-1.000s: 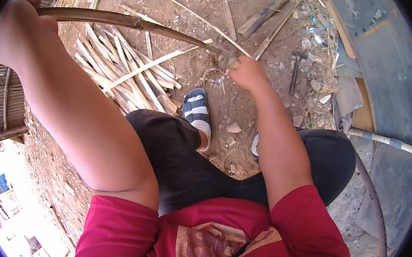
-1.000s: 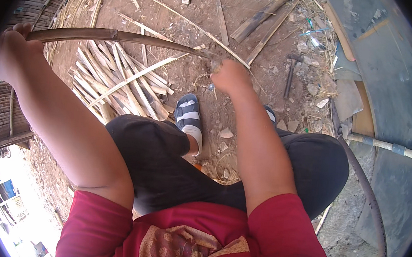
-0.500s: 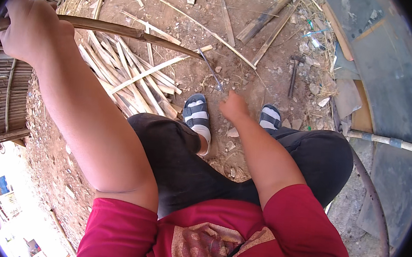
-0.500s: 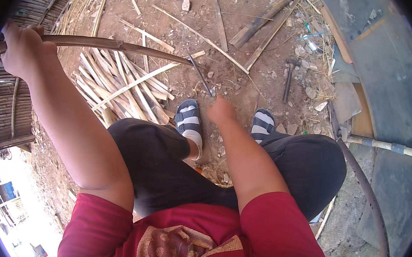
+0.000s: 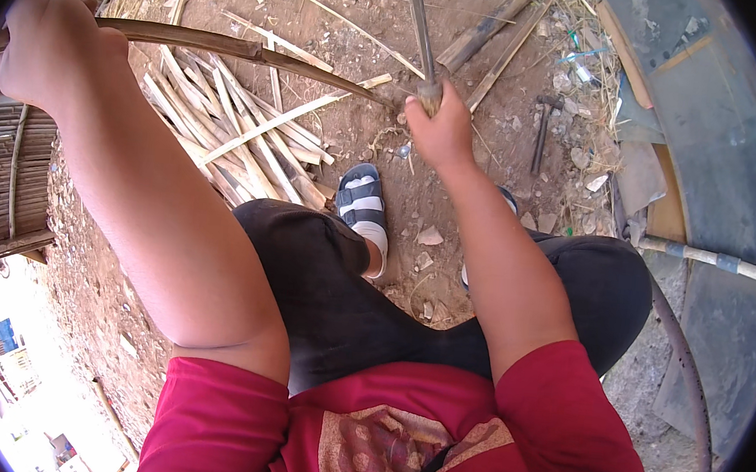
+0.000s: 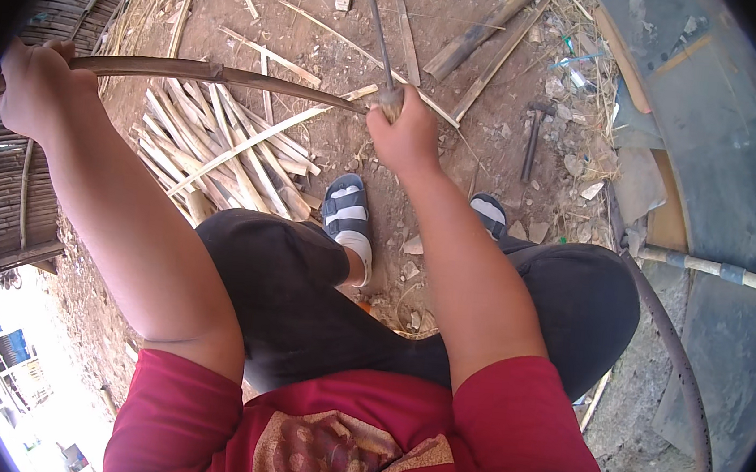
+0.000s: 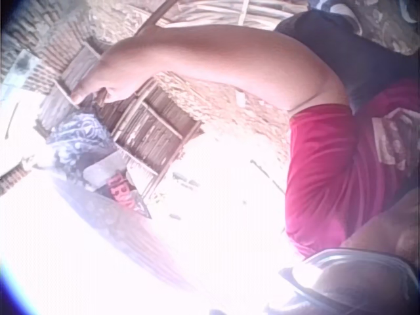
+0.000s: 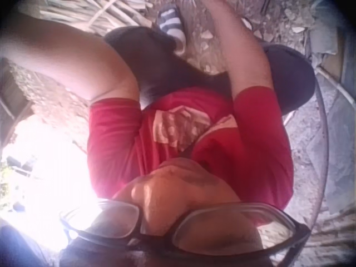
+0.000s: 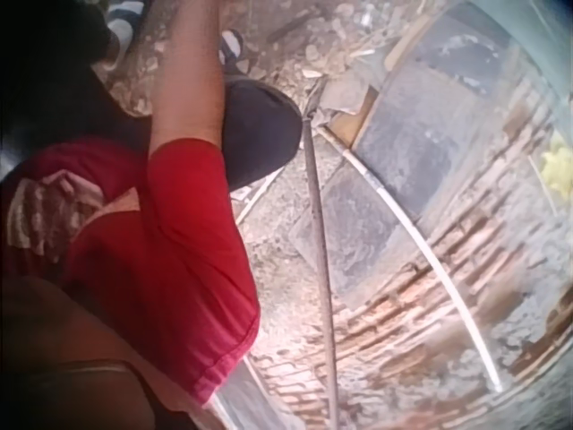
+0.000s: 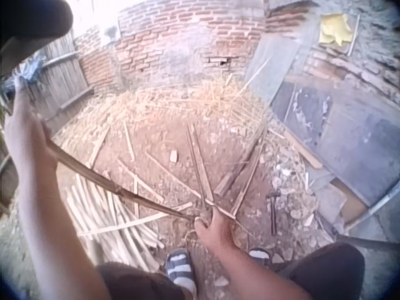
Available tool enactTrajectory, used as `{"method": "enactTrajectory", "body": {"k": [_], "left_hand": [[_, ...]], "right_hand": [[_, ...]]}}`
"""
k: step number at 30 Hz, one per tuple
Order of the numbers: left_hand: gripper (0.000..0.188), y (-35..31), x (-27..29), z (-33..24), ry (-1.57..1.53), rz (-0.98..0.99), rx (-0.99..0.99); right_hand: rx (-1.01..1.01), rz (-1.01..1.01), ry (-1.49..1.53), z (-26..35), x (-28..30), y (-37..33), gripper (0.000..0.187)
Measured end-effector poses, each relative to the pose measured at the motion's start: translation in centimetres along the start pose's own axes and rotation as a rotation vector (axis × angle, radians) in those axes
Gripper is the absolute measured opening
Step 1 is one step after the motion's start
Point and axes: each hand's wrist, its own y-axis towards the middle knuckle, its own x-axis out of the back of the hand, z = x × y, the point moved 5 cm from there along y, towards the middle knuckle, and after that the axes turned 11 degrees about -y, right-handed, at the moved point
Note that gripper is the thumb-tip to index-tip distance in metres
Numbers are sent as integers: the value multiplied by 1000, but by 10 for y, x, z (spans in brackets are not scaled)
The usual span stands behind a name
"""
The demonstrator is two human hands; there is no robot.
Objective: The person uses a machete to split and shave long strips of bamboo by hand. They hold the bamboo with one hand and draw the tool along the length to smooth and thin the material, working over a pile of bamboo debris on the ground.
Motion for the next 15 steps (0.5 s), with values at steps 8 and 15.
{"method": "enactTrajectory", "body": {"k": [8, 15], "left_hand": [[61, -1, -1, -82, -614, -257, 735], [59, -6, -1, -86, -665, -314, 812]], "right_hand": [[-241, 870, -638, -211, -85, -81, 37], [-409, 128, -185, -122, -46, -47, 36]]}}
